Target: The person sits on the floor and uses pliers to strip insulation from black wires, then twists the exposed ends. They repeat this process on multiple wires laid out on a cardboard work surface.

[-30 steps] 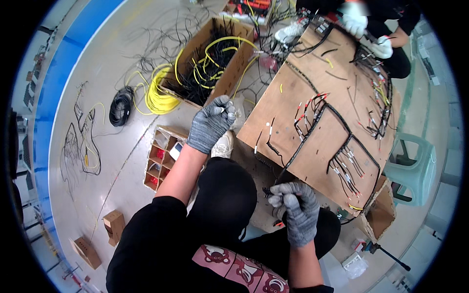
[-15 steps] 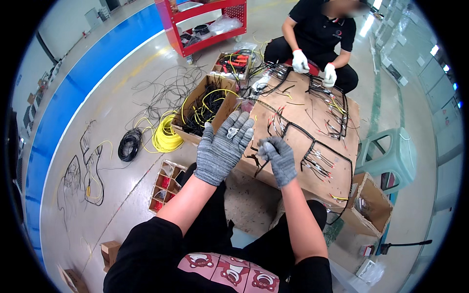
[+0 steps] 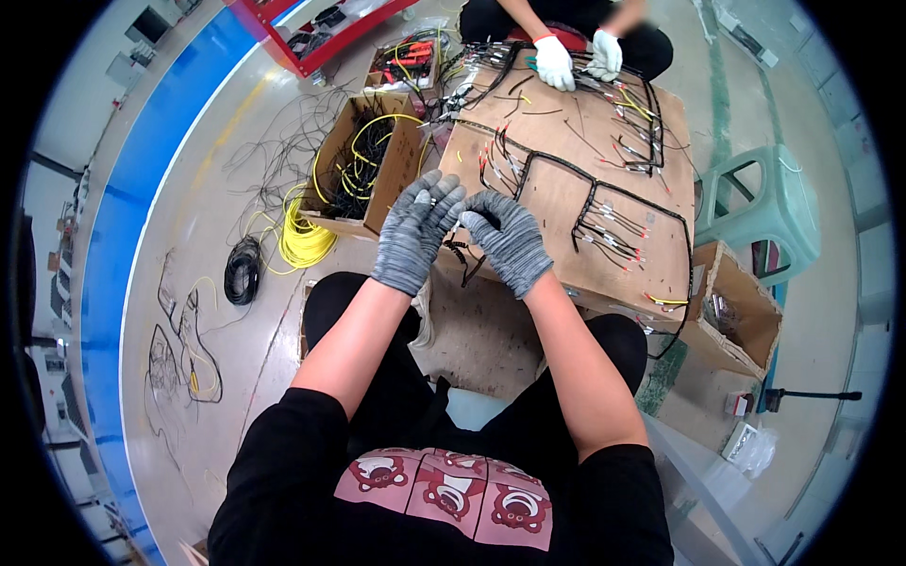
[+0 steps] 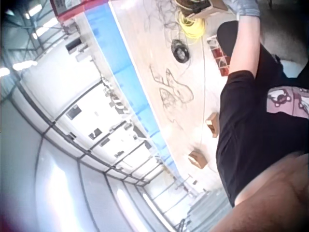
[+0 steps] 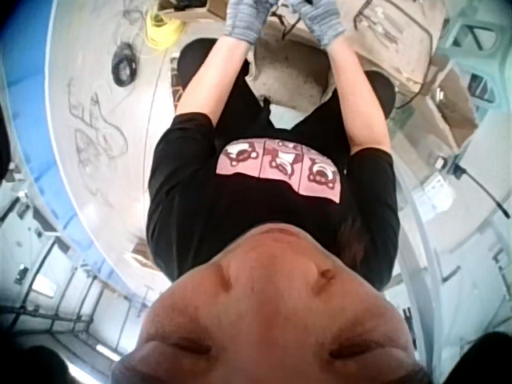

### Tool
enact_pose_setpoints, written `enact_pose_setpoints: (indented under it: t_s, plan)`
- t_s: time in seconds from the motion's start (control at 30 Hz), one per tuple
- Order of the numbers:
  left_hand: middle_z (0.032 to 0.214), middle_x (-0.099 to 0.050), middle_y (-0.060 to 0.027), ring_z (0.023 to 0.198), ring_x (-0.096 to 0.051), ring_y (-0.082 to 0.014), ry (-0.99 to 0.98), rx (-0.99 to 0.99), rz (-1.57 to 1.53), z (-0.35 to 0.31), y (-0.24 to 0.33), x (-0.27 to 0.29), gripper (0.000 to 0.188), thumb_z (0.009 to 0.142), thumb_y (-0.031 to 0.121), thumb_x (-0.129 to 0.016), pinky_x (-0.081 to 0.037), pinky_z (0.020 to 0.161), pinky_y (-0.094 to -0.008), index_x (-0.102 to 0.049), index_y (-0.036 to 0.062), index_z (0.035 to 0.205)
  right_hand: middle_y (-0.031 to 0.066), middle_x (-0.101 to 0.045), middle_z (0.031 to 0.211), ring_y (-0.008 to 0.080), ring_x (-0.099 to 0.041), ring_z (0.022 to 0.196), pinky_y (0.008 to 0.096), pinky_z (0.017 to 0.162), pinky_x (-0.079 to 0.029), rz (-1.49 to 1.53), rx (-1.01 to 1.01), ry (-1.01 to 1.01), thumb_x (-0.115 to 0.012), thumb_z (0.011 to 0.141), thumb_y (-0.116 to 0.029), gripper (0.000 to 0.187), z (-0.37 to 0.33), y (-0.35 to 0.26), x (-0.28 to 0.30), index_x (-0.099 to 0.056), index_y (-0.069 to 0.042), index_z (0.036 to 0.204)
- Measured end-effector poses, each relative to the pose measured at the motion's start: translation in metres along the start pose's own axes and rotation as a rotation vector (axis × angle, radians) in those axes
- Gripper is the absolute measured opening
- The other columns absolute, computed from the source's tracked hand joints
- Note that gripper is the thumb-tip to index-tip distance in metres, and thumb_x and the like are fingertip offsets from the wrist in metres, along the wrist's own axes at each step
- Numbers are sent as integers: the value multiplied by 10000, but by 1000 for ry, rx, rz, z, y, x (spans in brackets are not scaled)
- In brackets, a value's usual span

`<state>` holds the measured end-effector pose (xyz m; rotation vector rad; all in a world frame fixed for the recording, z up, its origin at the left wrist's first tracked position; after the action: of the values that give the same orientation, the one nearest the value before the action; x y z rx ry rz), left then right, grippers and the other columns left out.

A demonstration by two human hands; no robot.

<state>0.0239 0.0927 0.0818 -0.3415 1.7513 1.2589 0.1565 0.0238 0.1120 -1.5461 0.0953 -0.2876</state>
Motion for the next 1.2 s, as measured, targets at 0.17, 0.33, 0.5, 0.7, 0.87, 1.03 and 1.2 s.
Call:
enact_pose_setpoints:
  t_s: [0.17,0.33,0.5,0.7,0.87,1.03,1.2]
  plan:
    - [1036,-604,-143,790,-608,-198,95,0,315,-7,-9,3,311,938,148,-471,-513,746,-278,-464,-3,1210,42,-622,799,108,-581,729,255,681,-484,60,-4,-10,-624,828,-83,91,4,-4,-10,-614,-24,896]
    - [951,-553,-123,882,-548,-225,105,-295,896,-9,-18,-14,253,936,155,-399,-460,800,-345,-487,16,1129,29,-631,831,120,-585,776,250,710,-478,-169,273,-79,-665,801,-117,150,11,14,0,-629,-45,927]
    - [812,-561,-85,684,-544,-156,323,-670,779,17,-59,-21,239,933,139,-415,-473,646,-300,-496,33,1132,-11,-531,766,73,-489,621,198,543,-395,417,-109,98,-552,898,-319,407,24,27,48,-536,31,1105]
    - [912,-609,-235,819,-598,-381,232,-194,841,13,-52,-39,399,887,99,-408,-464,752,-421,-388,-6,1271,72,-606,1023,171,-578,909,296,819,-476,391,-315,-44,-548,902,-240,329,31,53,49,-542,-16,1142]
    - [857,-606,-251,836,-594,-372,179,-75,755,14,-44,-39,433,860,120,-443,-455,773,-419,-393,-12,1269,59,-595,1054,161,-571,943,294,853,-464,253,-363,-193,-566,883,-168,294,38,33,55,-545,-37,1145]
    - [808,-615,-229,775,-608,-347,103,-38,719,12,-34,-40,462,853,217,-448,-463,727,-405,-412,-15,1251,36,-596,987,135,-572,907,265,790,-479,105,-331,-315,-618,846,-147,276,50,22,69,-559,-48,1097]
    - [829,-626,-208,795,-611,-344,76,-20,672,15,-30,-43,302,849,208,-452,-464,723,-408,-498,-10,1053,23,-619,945,138,-603,857,279,754,-506,126,-342,-235,-639,818,-97,214,52,16,73,-593,-68,1025]
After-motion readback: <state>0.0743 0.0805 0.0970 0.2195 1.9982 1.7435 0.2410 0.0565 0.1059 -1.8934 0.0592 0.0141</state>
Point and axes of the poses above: each hand's wrist, its own z-axis towards the middle knuckle, its own x-axis out of the back of the hand, y = z × x, the point moved 3 cm from there along z, towards the middle knuckle
